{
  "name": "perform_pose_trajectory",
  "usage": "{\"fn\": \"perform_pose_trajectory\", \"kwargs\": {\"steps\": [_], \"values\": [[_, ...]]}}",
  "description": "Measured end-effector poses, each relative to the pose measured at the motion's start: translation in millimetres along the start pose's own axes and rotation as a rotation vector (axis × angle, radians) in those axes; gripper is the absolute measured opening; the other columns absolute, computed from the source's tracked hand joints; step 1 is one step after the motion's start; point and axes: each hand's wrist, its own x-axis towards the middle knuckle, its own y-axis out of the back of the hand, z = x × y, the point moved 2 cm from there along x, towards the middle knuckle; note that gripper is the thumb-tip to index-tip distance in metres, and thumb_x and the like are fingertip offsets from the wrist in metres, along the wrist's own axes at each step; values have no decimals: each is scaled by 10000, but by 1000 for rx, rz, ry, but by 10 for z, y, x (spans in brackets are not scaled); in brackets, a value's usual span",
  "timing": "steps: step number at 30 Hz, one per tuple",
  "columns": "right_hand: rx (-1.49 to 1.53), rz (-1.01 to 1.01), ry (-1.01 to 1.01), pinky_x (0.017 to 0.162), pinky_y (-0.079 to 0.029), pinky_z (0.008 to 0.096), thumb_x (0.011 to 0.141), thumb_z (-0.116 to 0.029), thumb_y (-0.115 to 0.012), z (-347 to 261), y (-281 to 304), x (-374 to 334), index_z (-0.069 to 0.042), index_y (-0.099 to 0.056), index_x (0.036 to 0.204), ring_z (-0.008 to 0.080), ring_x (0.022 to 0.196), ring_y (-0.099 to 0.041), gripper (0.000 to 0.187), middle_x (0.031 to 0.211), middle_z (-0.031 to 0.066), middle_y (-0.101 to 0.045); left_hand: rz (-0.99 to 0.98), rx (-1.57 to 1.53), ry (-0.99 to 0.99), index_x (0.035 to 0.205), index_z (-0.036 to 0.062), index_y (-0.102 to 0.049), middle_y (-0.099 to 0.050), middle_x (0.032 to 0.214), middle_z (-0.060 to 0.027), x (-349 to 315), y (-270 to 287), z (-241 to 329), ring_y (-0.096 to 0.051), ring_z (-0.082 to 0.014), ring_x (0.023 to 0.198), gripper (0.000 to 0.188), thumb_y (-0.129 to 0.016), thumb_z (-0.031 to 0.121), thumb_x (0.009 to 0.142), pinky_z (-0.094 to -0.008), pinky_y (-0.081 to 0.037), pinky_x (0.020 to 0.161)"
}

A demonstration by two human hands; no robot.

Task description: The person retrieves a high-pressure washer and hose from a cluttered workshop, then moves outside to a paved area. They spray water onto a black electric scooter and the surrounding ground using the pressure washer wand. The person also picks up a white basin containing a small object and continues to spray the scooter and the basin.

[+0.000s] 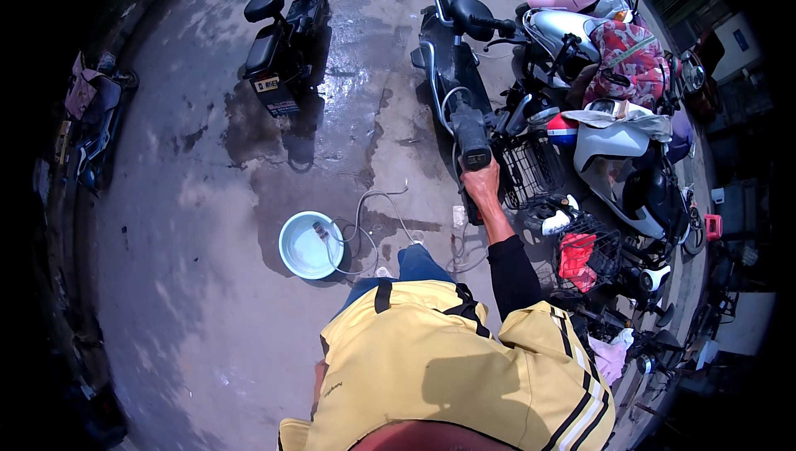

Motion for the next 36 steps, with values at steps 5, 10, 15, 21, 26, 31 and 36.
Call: {"fn": "perform_pose_trajectory", "kwargs": {"steps": [5,10,15,21,26,31,36], "values": [[-234,2,97,838,-495,572,806,-149,-665,-145,51,140,-66,-539,1217,526,941,-641,438,955,302,-689,-3,-151,-96,1070,12,-628,-632,811,-29,212,-242,434,-570,-110,654,134,-590,61,951,-267,-456,556],[-81,142,142,796,-508,543,789,-113,-690,304,53,73,-40,-530,1203,505,915,-651,450,911,279,-693,-22,-422,-55,1136,4,-620,-633,822,-32,65,-210,1234,-556,-92,659,198,-595,57,947,-234,-445,584],[-52,112,192,755,-509,528,781,-112,-703,297,142,136,-31,-543,1159,494,878,-657,419,879,268,-687,-36,-289,-7,1137,25,-608,-613,808,-15,-67,-498,1559,-540,-94,627,196,-563,45,947,-237,-434,547],[-93,-63,-212,843,-520,526,806,-205,-708,552,142,545,-47,-603,1189,480,964,-675,427,975,282,-708,-27,-230,-25,1149,17,-638,-600,822,8,-167,-880,1696,-530,-77,682,210,-575,80,958,-244,-455,611],[57,-35,-140,749,-538,448,809,-260,-802,1366,199,241,-37,-662,1091,369,818,-704,386,846,180,-718,-63,-163,44,1183,-7,-634,-630,889,-13,-72,-941,1801,-536,-83,708,258,-600,105,952,-248,-454,628],[390,-204,-140,544,-474,286,895,-131,-765,830,689,-217,-5,-687,849,92,564,-608,155,651,-2,-643,-92,-83,-362,1283,-65,-591,-694,1057,-125,129,-1171,3194,-640,-178,913,407,-629,172,953,-298,-517,835],[454,-319,-174,563,-466,281,911,-89,-735,719,1064,-634,8,-682,946,103,607,-602,116,733,24,-653,-293,55,-842,1363,3,-564,-677,1240,-165,-610,-1947,5629,-647,-251,1137,429,-577,249,1011,-365,-511,970]]}}
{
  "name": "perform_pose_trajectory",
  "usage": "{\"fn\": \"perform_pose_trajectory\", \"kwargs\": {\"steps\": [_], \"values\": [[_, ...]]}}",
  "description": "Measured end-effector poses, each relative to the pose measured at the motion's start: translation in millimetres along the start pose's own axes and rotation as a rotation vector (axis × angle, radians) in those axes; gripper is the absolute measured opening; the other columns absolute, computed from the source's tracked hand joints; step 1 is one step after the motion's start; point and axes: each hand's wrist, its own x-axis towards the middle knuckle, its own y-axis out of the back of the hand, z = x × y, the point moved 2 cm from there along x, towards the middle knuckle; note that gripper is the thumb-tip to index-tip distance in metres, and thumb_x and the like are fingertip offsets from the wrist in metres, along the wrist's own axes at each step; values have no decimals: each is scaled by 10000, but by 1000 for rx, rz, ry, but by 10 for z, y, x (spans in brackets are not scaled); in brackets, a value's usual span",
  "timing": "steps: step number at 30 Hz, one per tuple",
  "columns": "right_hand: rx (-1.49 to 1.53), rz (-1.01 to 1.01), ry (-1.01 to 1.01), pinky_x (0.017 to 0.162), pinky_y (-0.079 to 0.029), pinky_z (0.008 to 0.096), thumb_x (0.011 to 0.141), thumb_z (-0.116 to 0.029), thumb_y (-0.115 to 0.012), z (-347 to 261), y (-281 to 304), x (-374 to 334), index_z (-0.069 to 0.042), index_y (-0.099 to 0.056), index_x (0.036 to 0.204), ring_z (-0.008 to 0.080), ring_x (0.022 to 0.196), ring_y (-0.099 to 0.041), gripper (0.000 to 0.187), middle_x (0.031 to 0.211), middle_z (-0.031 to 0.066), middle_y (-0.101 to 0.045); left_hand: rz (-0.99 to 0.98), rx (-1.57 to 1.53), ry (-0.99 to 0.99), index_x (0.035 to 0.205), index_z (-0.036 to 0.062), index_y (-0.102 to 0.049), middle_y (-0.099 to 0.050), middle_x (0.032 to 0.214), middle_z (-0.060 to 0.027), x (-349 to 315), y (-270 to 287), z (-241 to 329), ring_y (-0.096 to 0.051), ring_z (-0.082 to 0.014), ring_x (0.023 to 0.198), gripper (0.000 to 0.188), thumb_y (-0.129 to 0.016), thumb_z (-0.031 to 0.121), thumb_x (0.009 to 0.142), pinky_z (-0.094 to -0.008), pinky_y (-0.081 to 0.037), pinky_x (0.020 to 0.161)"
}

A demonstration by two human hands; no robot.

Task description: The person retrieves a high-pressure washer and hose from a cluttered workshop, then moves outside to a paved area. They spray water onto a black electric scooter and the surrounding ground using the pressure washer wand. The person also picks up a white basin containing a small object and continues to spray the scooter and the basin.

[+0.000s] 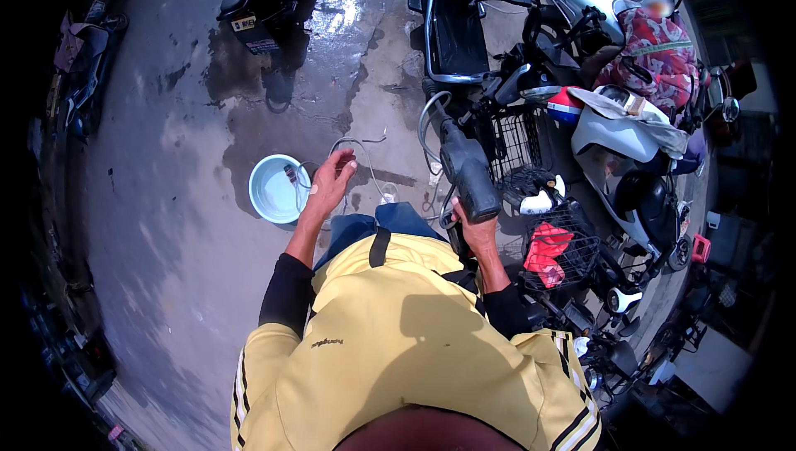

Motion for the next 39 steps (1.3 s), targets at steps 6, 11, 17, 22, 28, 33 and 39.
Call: {"fn": "perform_pose_trajectory", "kwargs": {"steps": [6,11,17,22,28,33,39], "values": [[-173,25,-4,556,-463,284,914,-83,-746,-153,198,-420,11,-669,941,111,593,-598,124,696,22,-632,-280,126,-71,1268,-28,-626,-722,1016,-158,946,-1001,730,-684,-261,926,512,-636,385,966,-359,-526,878],[-211,95,-64,563,-478,304,912,-146,-757,-157,279,-685,1,-711,933,106,617,-619,155,726,24,-673,-362,-78,8,1041,-18,-647,-685,829,-78,1027,-1434,845,-628,-155,769,322,-619,300,1000,-310,-499,711],[-226,141,-87,591,-492,315,897,-136,-776,-176,237,-785,14,-725,929,116,637,-629,162,723,41,-684,-50,-895,304,857,83,-545,-534,719,-3,1077,-1800,721,-503,-102,609,165,-558,158,1002,-249,-421,549],[-132,198,112,623,-490,317,903,-106,-765,-80,279,-766,14,-689,904,129,649,-620,143,712,28,-649,209,-1207,544,853,68,-545,-517,697,-18,1178,-1658,508,-483,-123,574,143,-521,106,988,-271,-414,495],[284,94,54,675,-490,296,958,-115,-706,-512,171,-408,1,-648,905,127,698,-610,140,743,33,-635,109,-680,469,1251,62,-555,-597,779,-36,1014,-1577,79,-557,-135,624,298,-588,134,963,-281,-471,520],[-85,37,28,634,-477,297,933,-51,-711,-526,285,-182,3,-639,966,121,671,-592,96,760,35,-622,-338,-168,61,1512,81,-389,-633,988,-113,799,-1374,-400,-600,-177,849,614,-645,243,978,-353,-518,774],[-422,155,98,780,-504,385,841,-140,-815,161,484,110,30,-664,1104,233,827,-649,348,957,115,-695,100,-143,247,1345,-22,-535,-670,1036,-115,330,-157,-1492,-625,-153,852,434,-617,204,984,-301,-528,755]]}}
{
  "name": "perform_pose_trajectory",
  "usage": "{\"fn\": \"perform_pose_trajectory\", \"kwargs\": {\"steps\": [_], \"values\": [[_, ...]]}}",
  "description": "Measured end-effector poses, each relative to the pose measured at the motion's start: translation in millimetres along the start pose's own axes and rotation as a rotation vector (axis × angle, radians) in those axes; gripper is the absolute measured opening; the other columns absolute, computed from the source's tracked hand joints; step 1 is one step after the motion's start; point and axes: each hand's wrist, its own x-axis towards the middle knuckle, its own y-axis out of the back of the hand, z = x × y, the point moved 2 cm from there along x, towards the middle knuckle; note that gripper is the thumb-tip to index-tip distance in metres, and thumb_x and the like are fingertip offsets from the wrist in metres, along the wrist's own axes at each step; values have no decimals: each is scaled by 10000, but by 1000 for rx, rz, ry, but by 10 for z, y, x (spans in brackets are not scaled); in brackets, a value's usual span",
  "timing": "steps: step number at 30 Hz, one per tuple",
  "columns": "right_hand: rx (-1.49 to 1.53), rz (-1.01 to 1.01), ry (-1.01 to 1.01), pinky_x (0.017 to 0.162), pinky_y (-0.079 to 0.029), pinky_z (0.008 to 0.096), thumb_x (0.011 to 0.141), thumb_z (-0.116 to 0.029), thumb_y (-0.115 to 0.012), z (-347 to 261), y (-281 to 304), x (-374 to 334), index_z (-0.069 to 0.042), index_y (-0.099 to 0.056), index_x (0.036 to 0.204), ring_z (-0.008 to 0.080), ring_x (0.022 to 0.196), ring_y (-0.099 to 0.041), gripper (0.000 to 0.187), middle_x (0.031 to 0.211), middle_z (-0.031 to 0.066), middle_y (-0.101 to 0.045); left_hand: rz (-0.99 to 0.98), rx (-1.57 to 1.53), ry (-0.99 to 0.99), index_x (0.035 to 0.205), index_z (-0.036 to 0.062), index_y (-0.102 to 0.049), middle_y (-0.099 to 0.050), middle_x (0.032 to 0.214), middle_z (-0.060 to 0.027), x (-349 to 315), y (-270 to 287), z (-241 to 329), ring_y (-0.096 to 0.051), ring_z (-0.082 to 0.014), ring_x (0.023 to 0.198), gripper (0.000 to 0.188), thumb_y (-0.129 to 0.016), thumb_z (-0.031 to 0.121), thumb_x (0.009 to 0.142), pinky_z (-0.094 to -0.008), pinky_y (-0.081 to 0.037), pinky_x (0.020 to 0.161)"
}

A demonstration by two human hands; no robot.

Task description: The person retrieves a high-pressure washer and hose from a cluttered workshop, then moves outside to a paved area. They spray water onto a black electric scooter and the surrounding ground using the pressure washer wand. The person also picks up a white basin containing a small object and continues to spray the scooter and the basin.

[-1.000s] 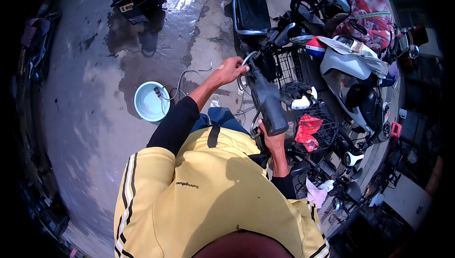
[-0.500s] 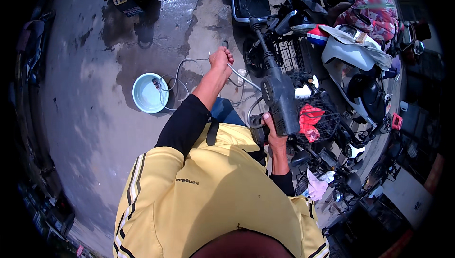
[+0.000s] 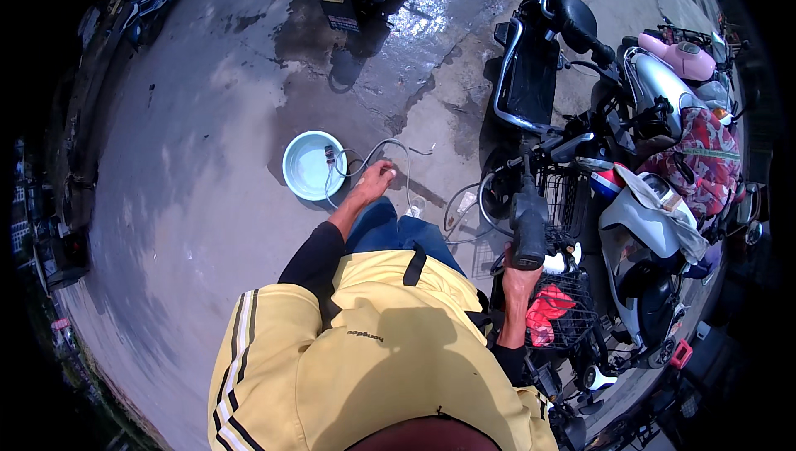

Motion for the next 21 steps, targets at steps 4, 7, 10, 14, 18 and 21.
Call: {"fn": "perform_pose_trajectory", "kwargs": {"steps": [4,7,10,14,18,21], "values": [[-92,7,83,845,-518,411,833,-175,-817,-126,-47,42,17,-624,1196,307,895,-695,454,1022,181,-722,404,115,299,1187,-29,-644,-722,974,-183,-711,1037,-1158,-706,-256,870,354,-614,221,938,-357,-545,814],[-60,39,141,847,-513,409,838,-185,-813,-425,-31,45,10,-611,1211,321,903,-690,466,1022,182,-715,542,116,455,1009,-11,-688,-719,835,-149,-1466,1444,-2486,-700,-247,795,274,-566,224,938,-387,-555,758],[-6,67,166,864,-513,405,840,-182,-821,-432,-58,148,45,-647,1157,288,900,-668,427,1015,151,-715,500,62,624,836,-4,-688,-665,683,-98,-2307,1171,-2662,-648,-202,607,260,-548,191,937,-365,-531,585],[-167,120,-96,868,-515,435,814,-252,-829,160,-238,494,49,-654,1132,334,945,-670,471,1019,195,-712,196,349,804,1000,-5,-716,-714,827,-150,-2885,540,-2330,-688,-221,738,308,-564,260,957,-370,-557,675],[-305,154,-72,936,-506,491,820,-357,-797,-4,-280,426,20,-587,1324,468,1144,-631,664,1187,295,-676,179,280,700,1006,-6,-711,-711,831,-146,-2737,523,-2105,-684,-217,740,300,-563,251,960,-366,-555,679],[-373,99,-170,950,-509,474,818,-345,-804,-475,-352,514,-7,-579,1355,441,1159,-638,673,1206,282,-678,269,79,612,1010,-6,-707,-710,833,-143,-2415,518,-2098,-682,-214,741,294,-563,245,961,-363,-553,681]]}}
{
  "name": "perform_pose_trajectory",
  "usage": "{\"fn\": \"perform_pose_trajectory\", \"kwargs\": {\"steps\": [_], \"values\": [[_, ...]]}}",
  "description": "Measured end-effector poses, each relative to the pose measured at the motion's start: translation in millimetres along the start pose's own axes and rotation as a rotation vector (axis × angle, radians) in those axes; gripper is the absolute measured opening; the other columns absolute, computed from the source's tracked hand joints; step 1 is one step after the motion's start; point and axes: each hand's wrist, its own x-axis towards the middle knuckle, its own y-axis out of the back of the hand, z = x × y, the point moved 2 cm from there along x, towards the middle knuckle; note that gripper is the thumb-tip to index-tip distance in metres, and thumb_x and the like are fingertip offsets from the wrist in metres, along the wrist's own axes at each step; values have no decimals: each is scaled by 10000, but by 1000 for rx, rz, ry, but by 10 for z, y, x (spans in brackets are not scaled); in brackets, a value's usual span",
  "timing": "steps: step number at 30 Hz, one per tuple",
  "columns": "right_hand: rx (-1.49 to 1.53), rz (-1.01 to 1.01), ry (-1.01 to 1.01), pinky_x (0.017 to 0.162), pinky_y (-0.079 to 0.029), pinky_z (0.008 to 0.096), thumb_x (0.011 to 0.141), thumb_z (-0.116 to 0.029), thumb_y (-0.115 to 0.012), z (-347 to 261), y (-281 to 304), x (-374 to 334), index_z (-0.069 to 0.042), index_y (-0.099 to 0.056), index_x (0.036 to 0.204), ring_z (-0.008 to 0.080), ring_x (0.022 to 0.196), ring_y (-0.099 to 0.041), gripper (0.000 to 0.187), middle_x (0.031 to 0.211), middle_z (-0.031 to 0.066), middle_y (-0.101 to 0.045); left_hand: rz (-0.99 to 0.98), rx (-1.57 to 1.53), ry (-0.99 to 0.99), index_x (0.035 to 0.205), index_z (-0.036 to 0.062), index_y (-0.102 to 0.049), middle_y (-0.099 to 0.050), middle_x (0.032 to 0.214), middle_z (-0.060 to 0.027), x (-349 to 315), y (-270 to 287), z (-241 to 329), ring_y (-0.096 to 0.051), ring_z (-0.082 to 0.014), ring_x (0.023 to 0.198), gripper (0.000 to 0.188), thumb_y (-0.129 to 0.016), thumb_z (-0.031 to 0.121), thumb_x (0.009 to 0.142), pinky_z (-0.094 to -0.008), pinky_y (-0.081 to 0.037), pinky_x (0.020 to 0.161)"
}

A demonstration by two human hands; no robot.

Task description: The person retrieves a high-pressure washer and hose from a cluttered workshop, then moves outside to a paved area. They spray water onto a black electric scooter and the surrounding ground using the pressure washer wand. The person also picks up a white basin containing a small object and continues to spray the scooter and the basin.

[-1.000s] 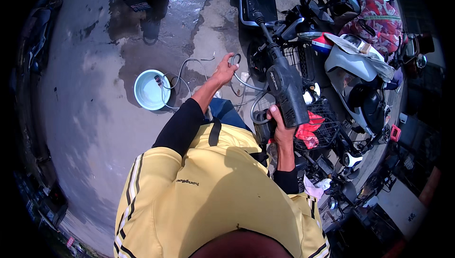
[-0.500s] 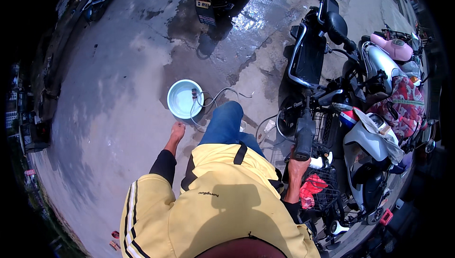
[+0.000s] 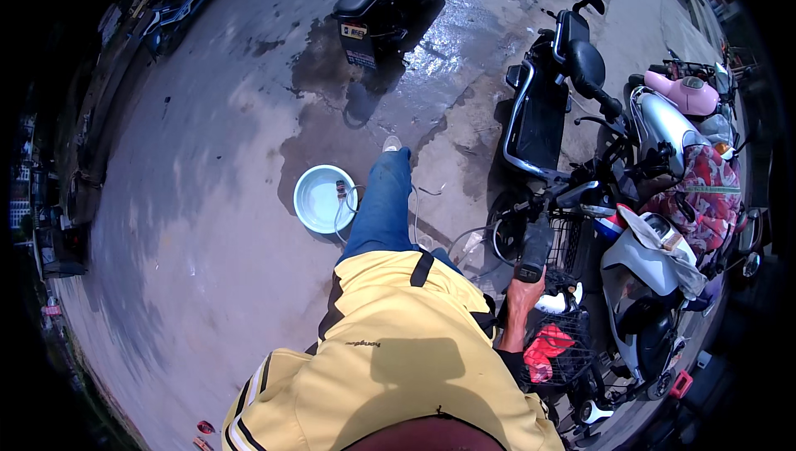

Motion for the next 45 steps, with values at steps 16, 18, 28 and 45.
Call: {"fn": "perform_pose_trajectory", "kwargs": {"steps": [16,18,28,45], "values": [[179,132,-186,865,-530,456,836,-286,-801,-1434,-1230,368,-21,-649,1197,380,974,-712,473,1031,213,-733,-331,124,-265,1034,-10,-687,-701,849,-126,2620,1804,2702,-669,-199,749,261,-561,210,972,-346,-545,695],[146,216,-230,834,-526,437,831,-291,-814,-1937,-1188,392,10,-664,1115,333,904,-702,440,973,190,-726,-353,124,-258,1037,-10,-685,-700,850,-124,2693,2071,2868,-667,-197,750,257,-561,206,973,-343,-544,696],[580,191,-369,539,-468,292,910,-12,-703,-2734,-1484,725,-17,-692,1097,144,583,-539,188,863,39,-661,-203,-91,-107,1052,-12,-673,-694,860,-114,2578,2532,2838,-659,-188,755,238,-560,184,979,-333,-539,704],[605,230,-176,510,-461,271,911,33,-672,-4043,-1424,1734,3,-658,1072,141,599,-553,165,860,56,-640,-107,-296,-36,1077,-16,-652,-685,876,-96,2944,2453,3494,-645,-173,763,208,-558,147,990,-315,-531,719]]}}
